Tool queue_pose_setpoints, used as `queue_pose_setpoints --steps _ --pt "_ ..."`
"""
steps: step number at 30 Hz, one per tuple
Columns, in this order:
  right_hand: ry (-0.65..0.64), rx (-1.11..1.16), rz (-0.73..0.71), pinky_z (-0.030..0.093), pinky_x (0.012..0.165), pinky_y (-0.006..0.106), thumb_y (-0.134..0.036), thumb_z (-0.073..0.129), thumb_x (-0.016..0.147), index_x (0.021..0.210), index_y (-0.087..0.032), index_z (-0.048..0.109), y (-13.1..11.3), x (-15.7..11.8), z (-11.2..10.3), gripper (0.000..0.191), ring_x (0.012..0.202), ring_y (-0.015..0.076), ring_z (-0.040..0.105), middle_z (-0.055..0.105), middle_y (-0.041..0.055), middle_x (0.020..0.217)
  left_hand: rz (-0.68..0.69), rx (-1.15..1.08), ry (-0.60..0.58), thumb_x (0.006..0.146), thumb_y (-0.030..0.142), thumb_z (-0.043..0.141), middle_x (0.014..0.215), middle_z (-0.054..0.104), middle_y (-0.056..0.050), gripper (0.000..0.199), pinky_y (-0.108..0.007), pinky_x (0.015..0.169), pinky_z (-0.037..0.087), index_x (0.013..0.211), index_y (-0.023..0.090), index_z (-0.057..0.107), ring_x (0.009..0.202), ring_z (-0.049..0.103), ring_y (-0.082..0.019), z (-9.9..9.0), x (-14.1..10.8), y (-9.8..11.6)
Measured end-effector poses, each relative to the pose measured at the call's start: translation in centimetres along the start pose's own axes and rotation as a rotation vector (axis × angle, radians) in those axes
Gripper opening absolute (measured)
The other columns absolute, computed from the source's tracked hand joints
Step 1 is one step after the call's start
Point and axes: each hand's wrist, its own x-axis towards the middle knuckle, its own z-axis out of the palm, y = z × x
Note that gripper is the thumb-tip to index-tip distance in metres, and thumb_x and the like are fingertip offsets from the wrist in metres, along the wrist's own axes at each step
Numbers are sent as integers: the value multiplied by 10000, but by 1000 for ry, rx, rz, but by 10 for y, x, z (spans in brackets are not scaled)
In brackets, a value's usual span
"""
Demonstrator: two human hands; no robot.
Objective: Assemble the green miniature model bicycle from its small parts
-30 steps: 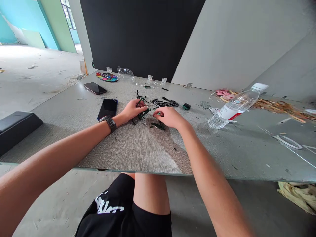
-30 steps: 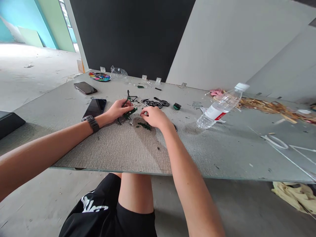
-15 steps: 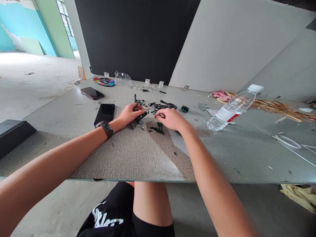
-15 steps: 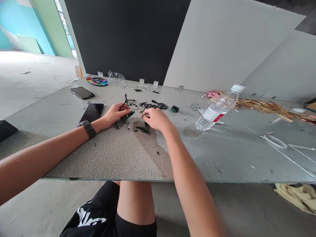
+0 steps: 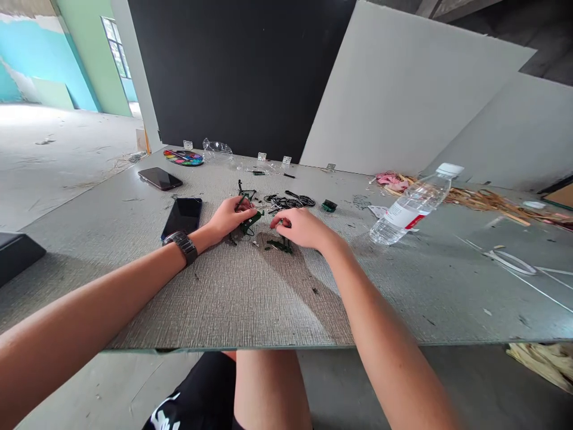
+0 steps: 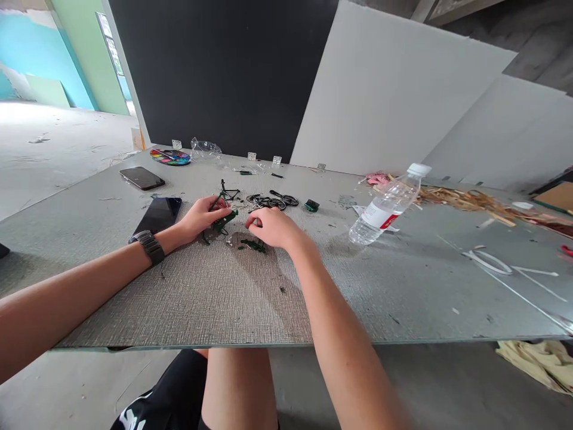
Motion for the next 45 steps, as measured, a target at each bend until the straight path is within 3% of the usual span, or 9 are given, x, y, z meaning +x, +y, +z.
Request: queue_pose_setpoints --steps 11,17,31,45 --pt "-106 28 -29 337 594 284 -190 571 842 977 -241 785 -3 3 5 259 615 129 519 688 9 779 -10 6 6 821 374 711 793 635 -27 221 -306 655 447 819 182 602 702 554 -127 0 0 0" --pt "-76 40 -21 336 597 283 -194 554 854 1032 -234 771 -1 2 3 284 613 128 509 681 4 775 -8 6 13 817 375 719 787 636 -27 224 -310 671 452 819 180 609 713 560 -132 0 1 -2" --pt "-146 45 2 340 597 286 -210 582 852 1011 -231 779 4 3 3 254 625 130 531 707 26 815 -22 -2 20 813 380 716 774 617 -23 228 -324 646 412 819 180 606 701 533 -133 0 0 0" --pt "-91 29 -10 391 623 285 -193 586 842 974 -212 773 -1 5 9 229 664 142 585 732 37 837 -5 -1 10 806 396 712 779 635 -37 233 -337 649 444 806 191 602 703 549 -139 0 1 -1"
